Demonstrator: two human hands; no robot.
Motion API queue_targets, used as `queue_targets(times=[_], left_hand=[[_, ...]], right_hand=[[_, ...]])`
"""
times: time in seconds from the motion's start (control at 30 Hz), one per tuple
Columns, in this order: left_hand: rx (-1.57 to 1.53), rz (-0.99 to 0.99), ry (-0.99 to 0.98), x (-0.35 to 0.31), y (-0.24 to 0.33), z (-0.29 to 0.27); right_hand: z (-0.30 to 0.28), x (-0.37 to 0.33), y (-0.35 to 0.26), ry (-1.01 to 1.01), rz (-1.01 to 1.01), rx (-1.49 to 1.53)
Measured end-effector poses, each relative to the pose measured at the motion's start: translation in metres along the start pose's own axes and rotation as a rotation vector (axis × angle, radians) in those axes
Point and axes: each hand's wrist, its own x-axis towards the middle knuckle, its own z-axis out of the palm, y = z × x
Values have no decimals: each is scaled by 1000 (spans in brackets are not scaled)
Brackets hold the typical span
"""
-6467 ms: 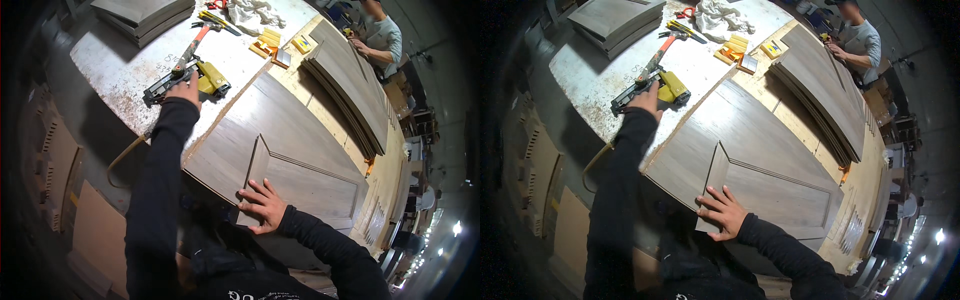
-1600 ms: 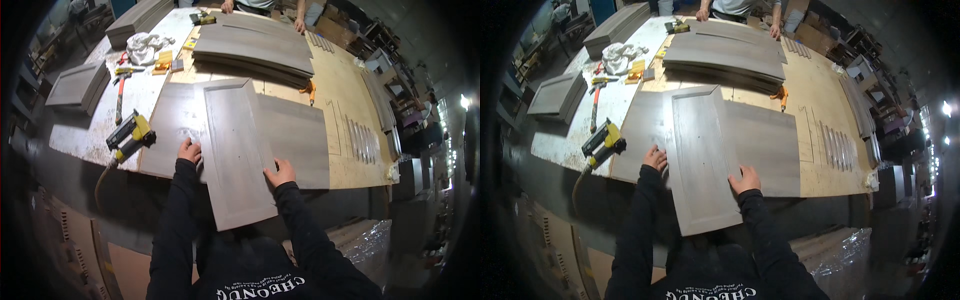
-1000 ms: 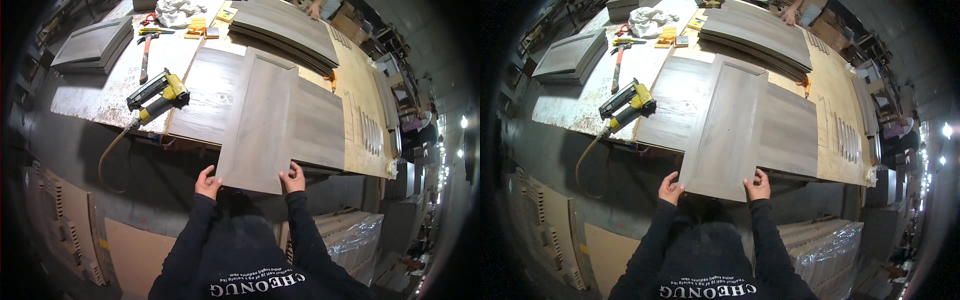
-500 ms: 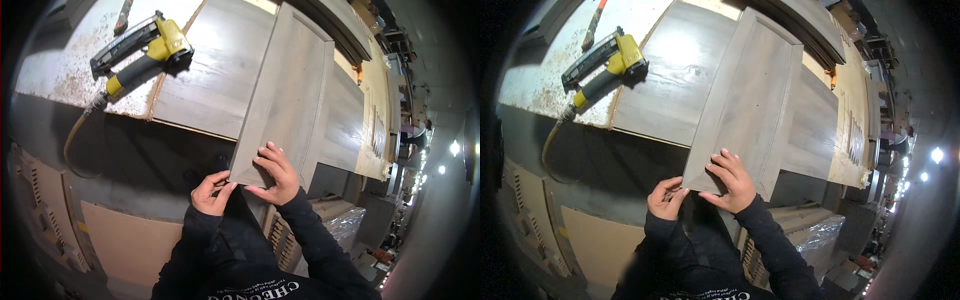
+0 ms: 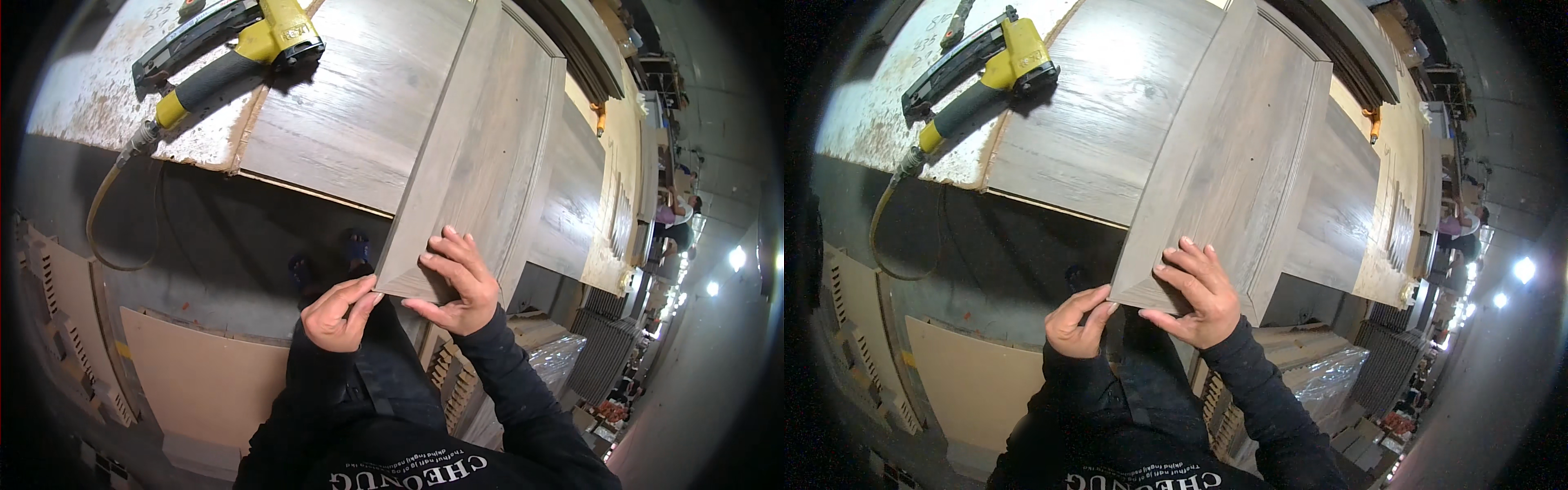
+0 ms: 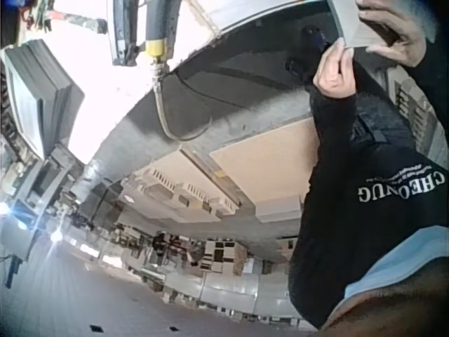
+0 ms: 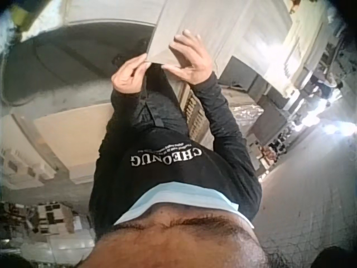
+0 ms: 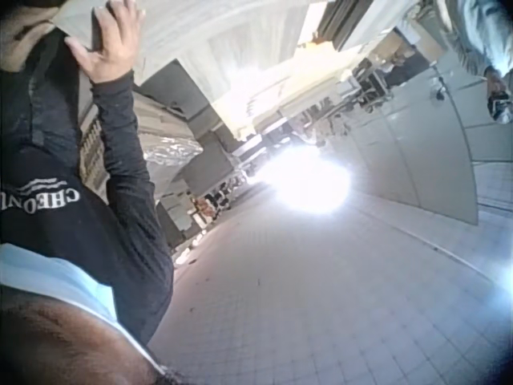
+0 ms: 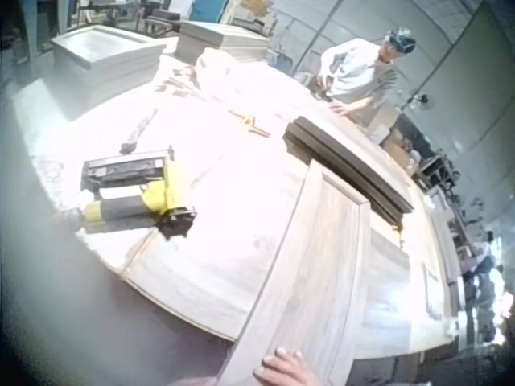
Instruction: The person hammers a wooden frame with a hammer, fits wooden trim pieces onto wooden panels by hand, and fastens the trim pieces into place using a pneumatic nail gun.
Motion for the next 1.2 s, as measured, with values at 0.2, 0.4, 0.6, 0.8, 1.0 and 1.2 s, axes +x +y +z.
queue_targets(times=[0.2,0.4,0.6,0.8,1.0,1.2], left_hand=[[83,-31,39,-6,0,2],[112,-83,122,-12,15,14],[180,-47,138,-14,12,17],[116,-24,99,-8,3,10],[137,-26,117,-6,7,9],[198,58,118,-6,8,9]], right_hand=[[-2,2,-2,-40,-12,-61],[-3,4,-2,-42,-43,-102],[-3,3,0,-55,-66,-125],[-3,3,0,-60,-42,-102],[-4,3,2,-79,-50,-114],[-7,6,1,-90,-70,-138]])
